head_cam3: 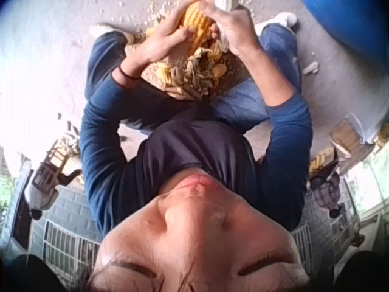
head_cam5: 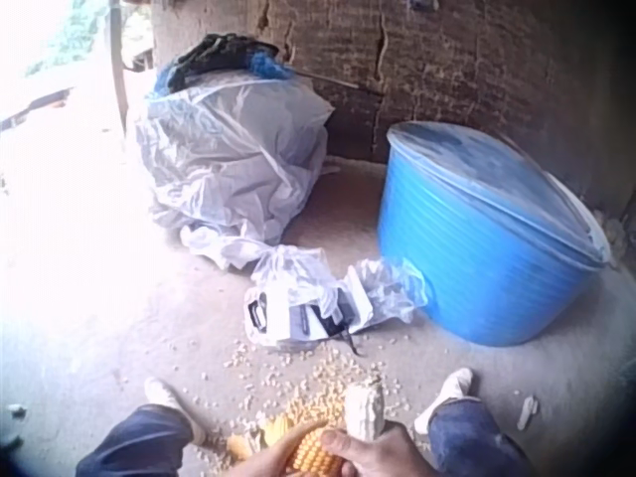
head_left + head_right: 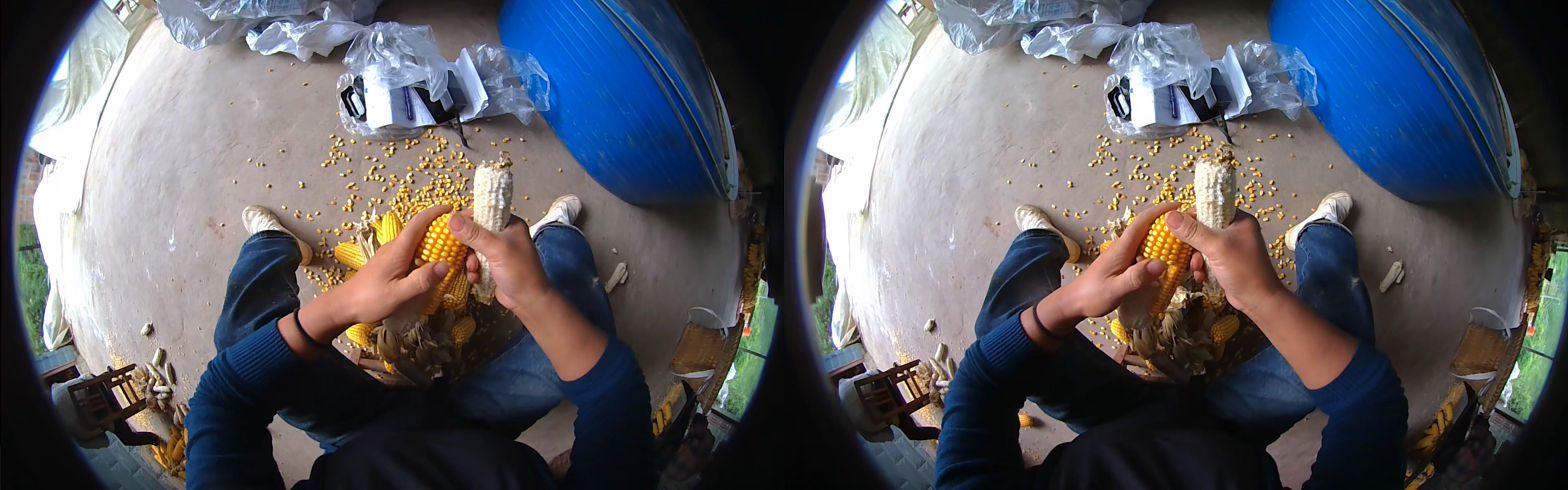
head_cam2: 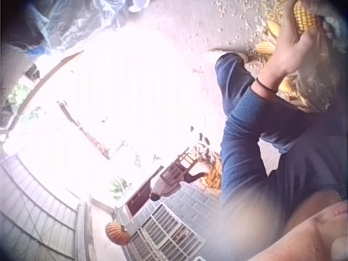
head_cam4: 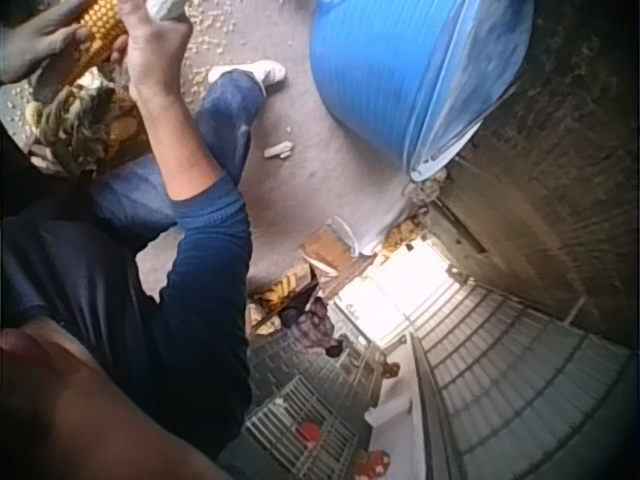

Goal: The person sits on a concrete floor and shucks dried corn cobs by hand, removing kernels that fall onto the ground. They handle multiple cobs one at a time, rotating them to strip kernels and occasionally adjusting their grip.

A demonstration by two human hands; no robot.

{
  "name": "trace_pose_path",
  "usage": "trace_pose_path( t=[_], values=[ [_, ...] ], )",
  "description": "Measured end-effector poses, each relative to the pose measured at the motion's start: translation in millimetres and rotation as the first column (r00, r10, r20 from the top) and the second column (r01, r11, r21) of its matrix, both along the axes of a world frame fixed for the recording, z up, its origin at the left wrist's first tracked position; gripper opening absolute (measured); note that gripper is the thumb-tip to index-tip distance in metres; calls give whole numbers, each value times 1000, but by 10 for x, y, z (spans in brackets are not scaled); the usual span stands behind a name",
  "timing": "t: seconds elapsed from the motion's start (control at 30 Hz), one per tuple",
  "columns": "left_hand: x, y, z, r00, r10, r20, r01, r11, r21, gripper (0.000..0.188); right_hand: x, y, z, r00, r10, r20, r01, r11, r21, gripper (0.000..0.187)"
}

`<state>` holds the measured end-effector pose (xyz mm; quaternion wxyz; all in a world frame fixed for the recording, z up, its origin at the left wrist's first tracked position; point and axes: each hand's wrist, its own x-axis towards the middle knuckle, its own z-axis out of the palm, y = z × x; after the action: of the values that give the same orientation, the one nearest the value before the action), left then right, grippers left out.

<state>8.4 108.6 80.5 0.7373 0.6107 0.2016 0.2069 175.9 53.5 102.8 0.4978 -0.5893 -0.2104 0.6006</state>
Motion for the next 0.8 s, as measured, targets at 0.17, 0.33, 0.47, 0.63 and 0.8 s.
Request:
trace_pose_path(
  t=[0.17,0.33,0.47,0.63,0.8],
  values=[
    [16,-11,-90,990,16,-142,10,984,178,61,27,-9,-22,999,-21,-45,19,998,-53,28],
    [-41,5,-94,996,-63,-64,70,989,127,62,17,-22,-1,1000,25,-18,-26,999,-26,28],
    [-69,49,13,989,-135,-59,139,987,78,64,17,-23,16,999,28,-40,-29,999,-28,27],
    [-77,10,-54,994,-95,-48,98,993,63,69,6,-27,20,1000,14,-13,-15,1000,-27,27],
    [-2,-4,42,945,-47,-323,105,981,164,63,-27,-62,-90,1000,7,-10,-7,1000,-18,26]
  ],
)
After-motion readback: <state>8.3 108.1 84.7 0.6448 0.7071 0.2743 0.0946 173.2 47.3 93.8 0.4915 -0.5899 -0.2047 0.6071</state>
